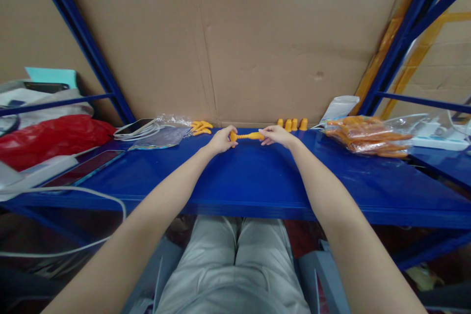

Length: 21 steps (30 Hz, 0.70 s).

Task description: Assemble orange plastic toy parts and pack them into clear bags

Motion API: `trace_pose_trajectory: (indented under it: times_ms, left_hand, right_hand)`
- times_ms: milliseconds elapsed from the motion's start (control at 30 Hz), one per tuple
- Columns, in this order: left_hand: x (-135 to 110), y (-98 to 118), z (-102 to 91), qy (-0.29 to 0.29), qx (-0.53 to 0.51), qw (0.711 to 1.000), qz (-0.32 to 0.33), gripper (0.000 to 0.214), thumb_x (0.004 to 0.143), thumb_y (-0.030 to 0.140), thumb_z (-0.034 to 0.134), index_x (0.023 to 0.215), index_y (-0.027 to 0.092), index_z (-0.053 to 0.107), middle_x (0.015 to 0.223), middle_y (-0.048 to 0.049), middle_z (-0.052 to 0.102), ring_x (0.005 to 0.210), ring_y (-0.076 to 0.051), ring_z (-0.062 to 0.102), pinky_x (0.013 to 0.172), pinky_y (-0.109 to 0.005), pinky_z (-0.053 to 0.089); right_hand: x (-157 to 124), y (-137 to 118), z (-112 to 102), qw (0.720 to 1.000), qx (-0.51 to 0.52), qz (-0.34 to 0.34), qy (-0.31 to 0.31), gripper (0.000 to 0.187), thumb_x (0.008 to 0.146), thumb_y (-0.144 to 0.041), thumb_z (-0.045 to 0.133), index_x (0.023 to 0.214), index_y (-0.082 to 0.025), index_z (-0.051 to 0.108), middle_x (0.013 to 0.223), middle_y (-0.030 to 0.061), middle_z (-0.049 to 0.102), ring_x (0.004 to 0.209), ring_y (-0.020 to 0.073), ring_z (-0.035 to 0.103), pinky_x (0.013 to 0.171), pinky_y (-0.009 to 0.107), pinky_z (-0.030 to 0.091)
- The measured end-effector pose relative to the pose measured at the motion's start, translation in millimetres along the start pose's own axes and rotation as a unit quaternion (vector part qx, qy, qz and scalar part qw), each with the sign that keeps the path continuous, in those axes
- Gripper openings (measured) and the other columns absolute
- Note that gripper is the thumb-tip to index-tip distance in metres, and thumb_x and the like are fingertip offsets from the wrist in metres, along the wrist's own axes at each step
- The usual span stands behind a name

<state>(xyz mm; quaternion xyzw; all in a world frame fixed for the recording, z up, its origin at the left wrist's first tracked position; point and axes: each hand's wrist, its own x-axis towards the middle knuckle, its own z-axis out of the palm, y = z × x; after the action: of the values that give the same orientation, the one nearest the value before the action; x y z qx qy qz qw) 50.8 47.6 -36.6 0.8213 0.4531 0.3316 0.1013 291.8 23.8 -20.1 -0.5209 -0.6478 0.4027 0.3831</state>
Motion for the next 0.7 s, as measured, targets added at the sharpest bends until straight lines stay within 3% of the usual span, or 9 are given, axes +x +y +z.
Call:
trace_pose_trajectory:
  times_ms: [233, 400, 500, 700]
  left_hand:
    - [1, -1, 1.6, -0.006, 0.005, 1.000, 0.006, 0.037, 0.065, 0.009, 0.077, 0.093, 0.020, 0.057, 0.078, 0.0033, 0.060, 0.074, -0.014, 0.059, 0.076, -0.028, 0.047]
    - [1, 0, 0.4, -0.005, 0.011, 1.000, -0.011, 0.036, 0.066, 0.008, 0.077, 0.093, 0.021, 0.057, 0.075, 0.0039, 0.059, 0.072, -0.014, 0.058, 0.075, -0.027, 0.047]
    - [0, 1, -0.7, -0.010, 0.005, 1.000, -0.019, 0.035, 0.067, 0.008, 0.077, 0.093, 0.021, 0.057, 0.072, 0.0046, 0.058, 0.070, -0.014, 0.058, 0.073, -0.026, 0.047]
    - [-1, 2, -2.2, -0.006, -0.013, 0.999, -0.031, 0.035, 0.066, 0.005, 0.077, 0.091, 0.020, 0.057, 0.071, 0.0050, 0.056, 0.070, -0.014, 0.057, 0.072, -0.026, 0.046]
  right_hand:
    - [-6, -7, 9, 0.999, -0.019, 0.044, 0.018, 0.037, 0.096, -0.050, 0.048, 0.082, -0.017, 0.055, 0.070, 0.0093, 0.071, 0.054, 0.0124, 0.065, 0.056, 0.022, 0.054]
    - [-7, -5, -1, 0.998, 0.036, 0.041, -0.022, 0.023, 0.090, -0.043, 0.064, 0.096, -0.021, 0.056, 0.083, 0.0090, 0.075, 0.068, 0.0171, 0.071, 0.064, 0.027, 0.055]
    - [-6, -2, -6, 0.996, 0.061, 0.045, -0.042, 0.026, 0.083, -0.032, 0.074, 0.099, -0.022, 0.056, 0.089, 0.0077, 0.075, 0.071, 0.0171, 0.071, 0.068, 0.028, 0.056]
    - [-5, 0, -5, 0.996, 0.048, 0.042, -0.065, 0.024, 0.089, -0.039, 0.066, 0.089, -0.016, 0.061, 0.079, 0.0100, 0.074, 0.061, 0.0140, 0.067, 0.062, 0.024, 0.055]
